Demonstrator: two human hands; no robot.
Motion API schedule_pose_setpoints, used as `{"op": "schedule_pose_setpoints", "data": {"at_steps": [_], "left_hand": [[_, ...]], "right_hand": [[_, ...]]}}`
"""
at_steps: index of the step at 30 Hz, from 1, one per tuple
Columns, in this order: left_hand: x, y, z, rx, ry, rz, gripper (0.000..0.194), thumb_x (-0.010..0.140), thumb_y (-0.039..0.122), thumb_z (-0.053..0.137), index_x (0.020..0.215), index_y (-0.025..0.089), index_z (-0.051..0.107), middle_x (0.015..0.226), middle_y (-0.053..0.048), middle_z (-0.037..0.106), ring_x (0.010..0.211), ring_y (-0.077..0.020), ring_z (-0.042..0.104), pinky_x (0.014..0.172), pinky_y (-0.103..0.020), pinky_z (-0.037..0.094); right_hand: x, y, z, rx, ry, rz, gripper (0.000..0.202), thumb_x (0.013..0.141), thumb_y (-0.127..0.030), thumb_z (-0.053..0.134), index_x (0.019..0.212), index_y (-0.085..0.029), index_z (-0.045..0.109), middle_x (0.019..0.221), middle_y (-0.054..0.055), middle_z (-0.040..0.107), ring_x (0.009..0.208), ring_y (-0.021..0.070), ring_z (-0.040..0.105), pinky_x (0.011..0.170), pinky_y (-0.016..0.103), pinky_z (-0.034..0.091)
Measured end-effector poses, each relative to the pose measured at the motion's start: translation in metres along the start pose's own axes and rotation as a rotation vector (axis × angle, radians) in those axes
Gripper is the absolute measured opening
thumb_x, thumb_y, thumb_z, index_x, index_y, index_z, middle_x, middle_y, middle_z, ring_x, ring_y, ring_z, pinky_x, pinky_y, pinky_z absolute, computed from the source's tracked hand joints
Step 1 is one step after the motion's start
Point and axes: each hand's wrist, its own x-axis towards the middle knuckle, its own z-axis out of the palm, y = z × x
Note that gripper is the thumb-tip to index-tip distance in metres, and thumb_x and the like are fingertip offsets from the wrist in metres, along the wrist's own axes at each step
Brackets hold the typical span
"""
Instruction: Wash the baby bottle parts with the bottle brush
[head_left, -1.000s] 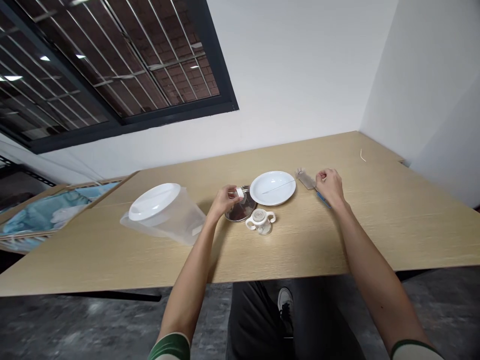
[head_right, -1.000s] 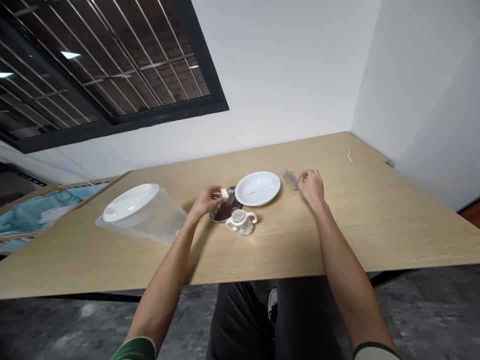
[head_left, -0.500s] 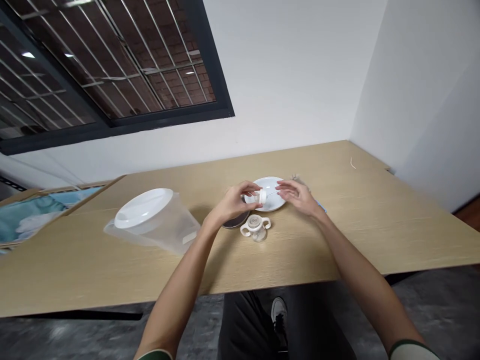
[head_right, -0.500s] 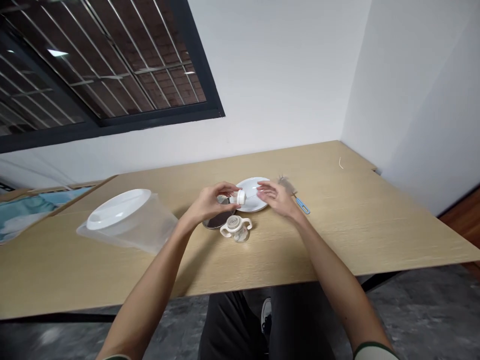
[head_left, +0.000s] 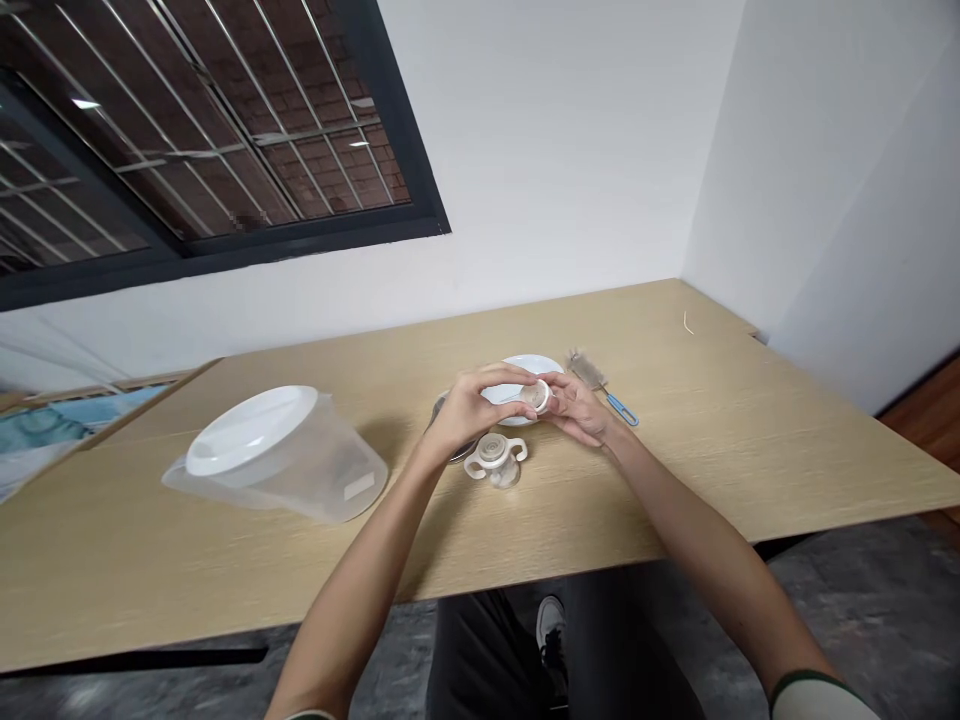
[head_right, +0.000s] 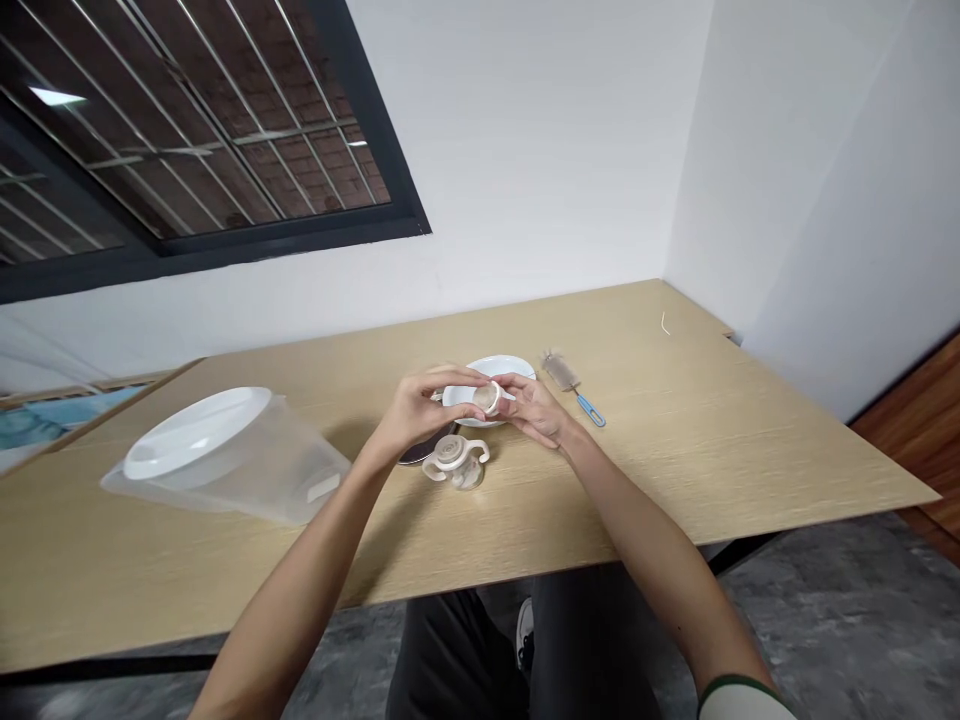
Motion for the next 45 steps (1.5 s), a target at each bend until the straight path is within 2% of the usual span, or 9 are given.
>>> {"op": "schedule_pose_setpoints", "data": {"at_steps": [3,7,14,19,24,30,33,40,45], "left_hand": [[-0.001,0.002,-0.001,0.011,-0.020,0.068,0.036,0.072,0.033,0.083,0.104,0.020,0.074,0.112,-0.009,0.070,0.107,-0.0220,0.064,0.098,-0.037,0.047],[-0.003,0.004,0.000,0.051,-0.042,-0.006,0.065,0.060,0.037,0.089,0.118,0.020,0.068,0.128,-0.011,0.061,0.121,-0.0249,0.057,0.106,-0.040,0.043],[-0.017,-0.009,-0.001,0.090,-0.004,-0.161,0.048,0.070,0.041,0.082,0.109,0.017,0.068,0.113,-0.009,0.066,0.107,-0.0216,0.061,0.095,-0.033,0.048],[-0.028,-0.022,0.001,0.319,0.058,-0.131,0.041,0.079,0.028,0.072,0.119,0.021,0.067,0.110,-0.006,0.062,0.092,-0.0150,0.059,0.085,-0.028,0.048],[-0.036,-0.029,0.009,0.342,0.066,-0.066,0.039,0.083,0.021,0.067,0.122,0.021,0.064,0.110,-0.005,0.062,0.081,-0.0114,0.058,0.079,-0.026,0.049],[-0.042,-0.017,0.010,0.262,0.043,-0.148,0.043,0.083,0.032,0.071,0.124,0.022,0.064,0.117,-0.006,0.063,0.084,-0.0126,0.063,0.081,-0.027,0.051],[-0.044,-0.012,0.010,0.237,0.074,-0.235,0.033,0.090,0.031,0.060,0.121,0.019,0.066,0.106,-0.007,0.068,0.082,-0.0138,0.066,0.081,-0.028,0.052],[-0.049,-0.009,0.015,0.164,0.200,-0.457,0.038,0.079,0.028,0.062,0.113,0.014,0.072,0.098,-0.007,0.073,0.080,-0.0190,0.070,0.076,-0.030,0.057],[-0.051,-0.008,0.014,0.172,0.183,-0.479,0.041,0.079,0.026,0.059,0.116,0.014,0.073,0.096,-0.006,0.073,0.078,-0.0179,0.070,0.072,-0.026,0.055]], "right_hand": [[0.000,0.003,-0.001,0.014,-0.021,-0.004,0.053,0.067,-0.033,0.087,0.112,-0.019,0.064,0.115,0.007,0.063,0.103,0.0152,0.062,0.094,0.028,0.052],[-0.001,0.003,0.001,0.021,-0.055,0.015,0.052,0.068,-0.034,0.086,0.111,-0.020,0.060,0.110,0.006,0.063,0.104,0.0165,0.062,0.090,0.029,0.054],[0.002,0.005,0.008,-0.171,0.008,-0.009,0.045,0.073,-0.041,0.080,0.107,-0.018,0.060,0.119,0.008,0.062,0.111,0.0180,0.059,0.093,0.030,0.052],[0.006,0.013,0.009,-0.360,0.099,-0.046,0.042,0.078,-0.036,0.076,0.111,-0.017,0.060,0.097,0.006,0.068,0.080,0.0140,0.066,0.076,0.029,0.055],[0.006,0.021,0.014,-0.399,0.168,-0.056,0.036,0.076,-0.031,0.074,0.105,-0.015,0.057,0.095,0.007,0.069,0.079,0.0166,0.069,0.075,0.031,0.058],[0.004,0.024,0.018,-0.445,0.273,-0.133,0.030,0.076,-0.028,0.072,0.101,-0.016,0.058,0.092,0.006,0.067,0.078,0.0167,0.069,0.072,0.030,0.061],[0.002,0.025,0.022,-0.474,0.289,-0.173,0.028,0.077,-0.027,0.071,0.101,-0.016,0.060,0.092,0.006,0.067,0.076,0.0163,0.069,0.073,0.031,0.062],[-0.002,0.036,0.027,-0.566,0.301,-0.208,0.034,0.079,-0.034,0.072,0.106,-0.017,0.062,0.098,0.008,0.067,0.087,0.0189,0.069,0.080,0.032,0.061],[-0.005,0.039,0.028,-0.690,0.292,-0.288,0.032,0.081,-0.031,0.070,0.110,-0.017,0.063,0.101,0.009,0.067,0.087,0.0175,0.069,0.075,0.027,0.060]]}}
